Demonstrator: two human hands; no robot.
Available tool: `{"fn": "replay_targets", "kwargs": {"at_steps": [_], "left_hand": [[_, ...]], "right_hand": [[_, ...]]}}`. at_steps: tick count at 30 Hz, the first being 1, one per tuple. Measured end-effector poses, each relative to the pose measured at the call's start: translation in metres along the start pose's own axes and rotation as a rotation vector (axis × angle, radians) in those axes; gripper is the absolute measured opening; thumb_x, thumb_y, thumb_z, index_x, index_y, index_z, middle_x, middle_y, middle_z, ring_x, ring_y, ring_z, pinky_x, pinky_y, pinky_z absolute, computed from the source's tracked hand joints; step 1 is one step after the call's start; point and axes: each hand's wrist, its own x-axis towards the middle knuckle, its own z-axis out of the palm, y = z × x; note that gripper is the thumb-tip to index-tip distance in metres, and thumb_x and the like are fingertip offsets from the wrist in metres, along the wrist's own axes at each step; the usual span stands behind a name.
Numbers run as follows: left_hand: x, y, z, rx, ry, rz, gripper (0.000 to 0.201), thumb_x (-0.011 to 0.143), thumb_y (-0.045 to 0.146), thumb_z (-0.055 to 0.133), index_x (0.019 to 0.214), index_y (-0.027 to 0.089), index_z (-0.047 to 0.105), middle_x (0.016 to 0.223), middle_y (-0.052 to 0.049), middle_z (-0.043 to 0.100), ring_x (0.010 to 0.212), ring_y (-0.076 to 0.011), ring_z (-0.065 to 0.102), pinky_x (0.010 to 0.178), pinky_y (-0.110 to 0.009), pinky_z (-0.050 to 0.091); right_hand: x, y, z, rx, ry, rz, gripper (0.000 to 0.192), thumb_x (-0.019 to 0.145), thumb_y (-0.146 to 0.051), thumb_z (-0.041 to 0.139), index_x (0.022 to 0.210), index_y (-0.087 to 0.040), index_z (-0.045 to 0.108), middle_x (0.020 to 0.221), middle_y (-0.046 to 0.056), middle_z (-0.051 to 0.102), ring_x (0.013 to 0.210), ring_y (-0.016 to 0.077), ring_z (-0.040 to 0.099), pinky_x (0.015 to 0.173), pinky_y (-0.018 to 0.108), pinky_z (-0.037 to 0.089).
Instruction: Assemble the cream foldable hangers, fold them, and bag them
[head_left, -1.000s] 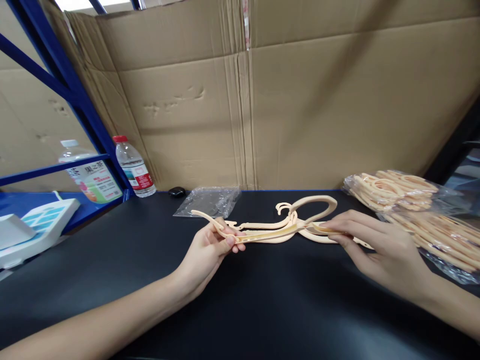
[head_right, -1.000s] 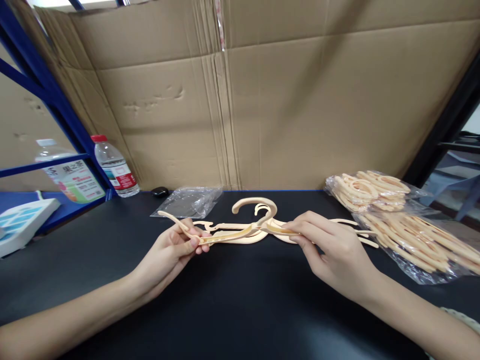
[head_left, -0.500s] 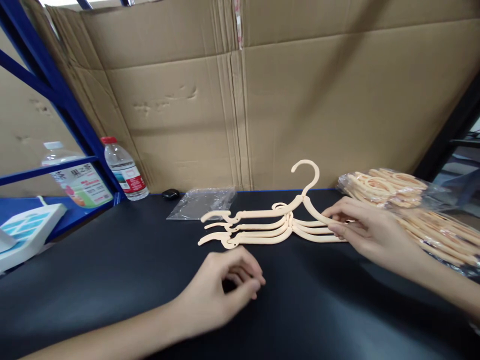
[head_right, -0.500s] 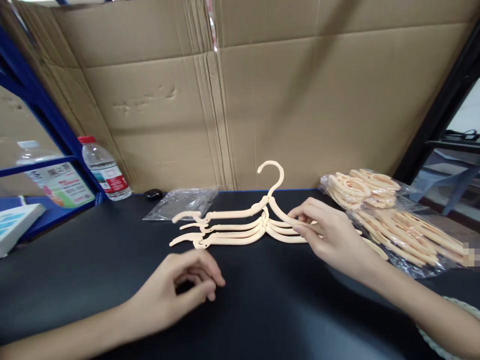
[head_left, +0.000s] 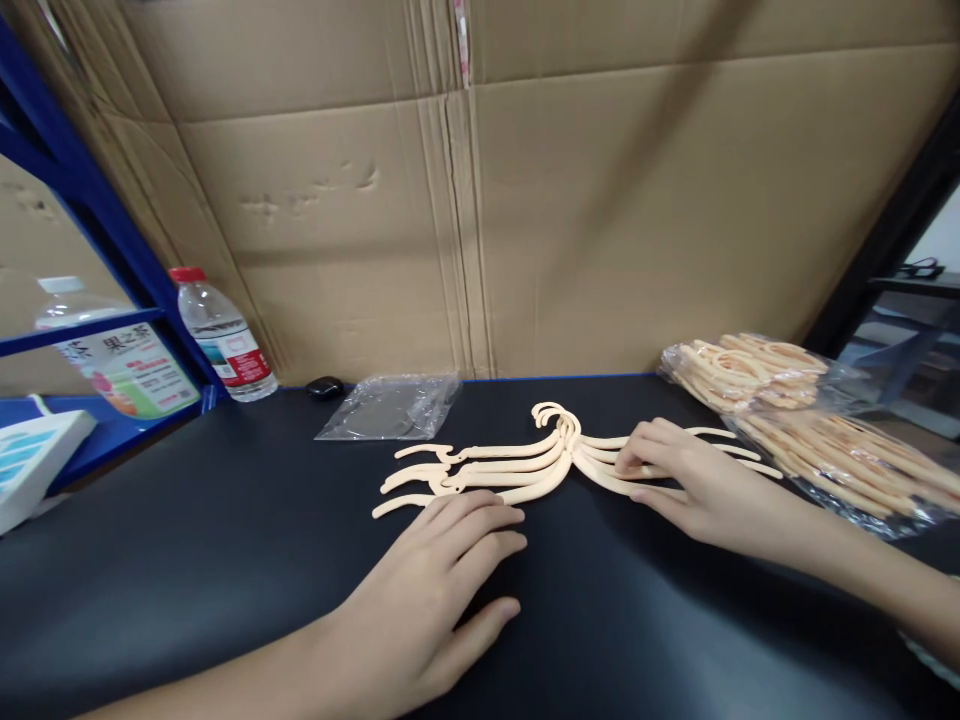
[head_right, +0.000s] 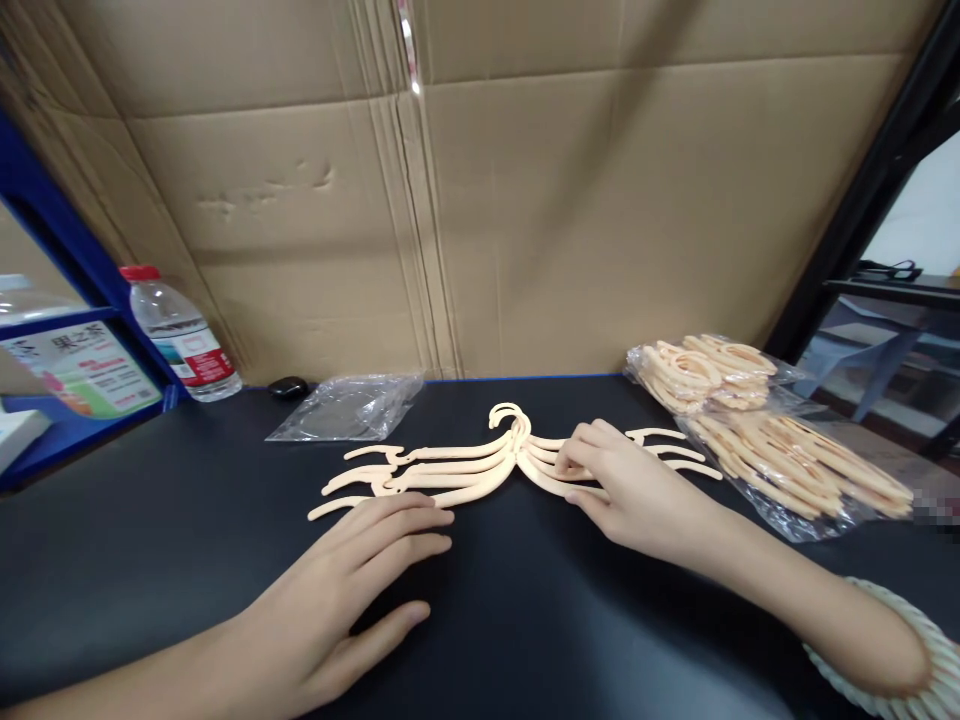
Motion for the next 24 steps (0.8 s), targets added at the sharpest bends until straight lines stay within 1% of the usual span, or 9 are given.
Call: {"fn": "replay_targets", "kwargs": {"at_steps": [3,5,7,9,11,13,17,21,24], "left_hand": [[-0.004,0.002,0.007,0.090,0.009,-0.090,0.055,0.090,0.038,0.051,0.141,0.022,0.037,0.147,-0.008,0.041,0.137,-0.0284,0.032,0.111,-0.050,0.032],[-0.005,0.002,0.013,0.131,0.024,-0.149,0.069,0.089,0.045,0.051,0.148,0.022,0.024,0.152,-0.008,0.032,0.140,-0.0303,0.026,0.112,-0.054,0.026],[-0.006,0.002,0.018,0.159,0.022,-0.180,0.075,0.088,0.050,0.049,0.150,0.022,0.016,0.154,-0.008,0.027,0.141,-0.0314,0.023,0.113,-0.055,0.022],[-0.005,0.000,0.022,0.178,0.015,-0.195,0.077,0.088,0.055,0.046,0.150,0.023,0.013,0.155,-0.008,0.024,0.142,-0.0317,0.021,0.113,-0.056,0.020],[-0.003,-0.004,0.023,0.191,0.000,-0.213,0.077,0.089,0.058,0.043,0.150,0.024,0.012,0.155,-0.007,0.022,0.142,-0.0314,0.019,0.113,-0.057,0.019],[-0.001,-0.010,0.022,0.186,-0.055,-0.208,0.077,0.089,0.059,0.041,0.150,0.024,0.009,0.155,-0.007,0.019,0.143,-0.0317,0.017,0.113,-0.058,0.018],[0.007,-0.026,0.018,0.173,-0.168,-0.164,0.078,0.090,0.059,0.039,0.150,0.024,0.003,0.156,-0.008,0.014,0.142,-0.0341,0.015,0.112,-0.061,0.016],[0.019,-0.046,0.020,0.202,-0.167,-0.175,0.078,0.090,0.060,0.037,0.150,0.022,0.003,0.155,-0.009,0.012,0.142,-0.0330,0.014,0.112,-0.059,0.016],[0.029,-0.058,0.022,0.217,-0.129,-0.152,0.076,0.091,0.060,0.036,0.150,0.022,0.005,0.155,-0.009,0.015,0.142,-0.0326,0.015,0.112,-0.058,0.017]], "right_hand": [[-0.004,0.000,0.003,-0.045,0.012,0.040,0.033,0.090,-0.029,0.042,0.118,-0.017,0.054,0.124,0.014,0.056,0.115,0.0270,0.052,0.096,0.045,0.044],[-0.007,-0.001,0.008,-0.098,-0.031,0.097,0.052,0.093,-0.041,0.036,0.135,-0.013,0.043,0.141,0.017,0.044,0.132,0.0315,0.038,0.106,0.051,0.036],[-0.009,-0.003,0.013,-0.142,-0.103,0.160,0.067,0.093,-0.051,0.030,0.144,-0.008,0.032,0.150,0.018,0.031,0.140,0.0340,0.023,0.111,0.055,0.027],[-0.009,-0.003,0.018,-0.169,-0.169,0.189,0.074,0.093,-0.055,0.024,0.148,-0.005,0.024,0.153,0.018,0.022,0.142,0.0333,0.014,0.114,0.056,0.019],[-0.006,-0.002,0.022,-0.186,-0.191,0.183,0.075,0.094,-0.056,0.020,0.149,-0.005,0.020,0.154,0.017,0.018,0.143,0.0316,0.011,0.115,0.055,0.016],[-0.002,0.001,0.025,-0.198,-0.189,0.173,0.075,0.094,-0.056,0.018,0.149,-0.006,0.019,0.154,0.016,0.017,0.143,0.0307,0.010,0.115,0.054,0.015],[0.011,0.011,0.027,-0.210,-0.138,0.153,0.070,0.096,-0.052,0.017,0.148,-0.006,0.022,0.154,0.017,0.020,0.143,0.0310,0.013,0.115,0.052,0.016],[0.029,0.025,0.030,-0.211,-0.090,0.098,0.066,0.096,-0.048,0.020,0.147,-0.006,0.026,0.153,0.018,0.024,0.142,0.0308,0.017,0.114,0.051,0.018],[0.041,0.034,0.032,-0.216,-0.078,0.098,0.064,0.096,-0.045,0.021,0.147,-0.007,0.026,0.152,0.019,0.025,0.142,0.0316,0.019,0.113,0.051,0.019]]}}
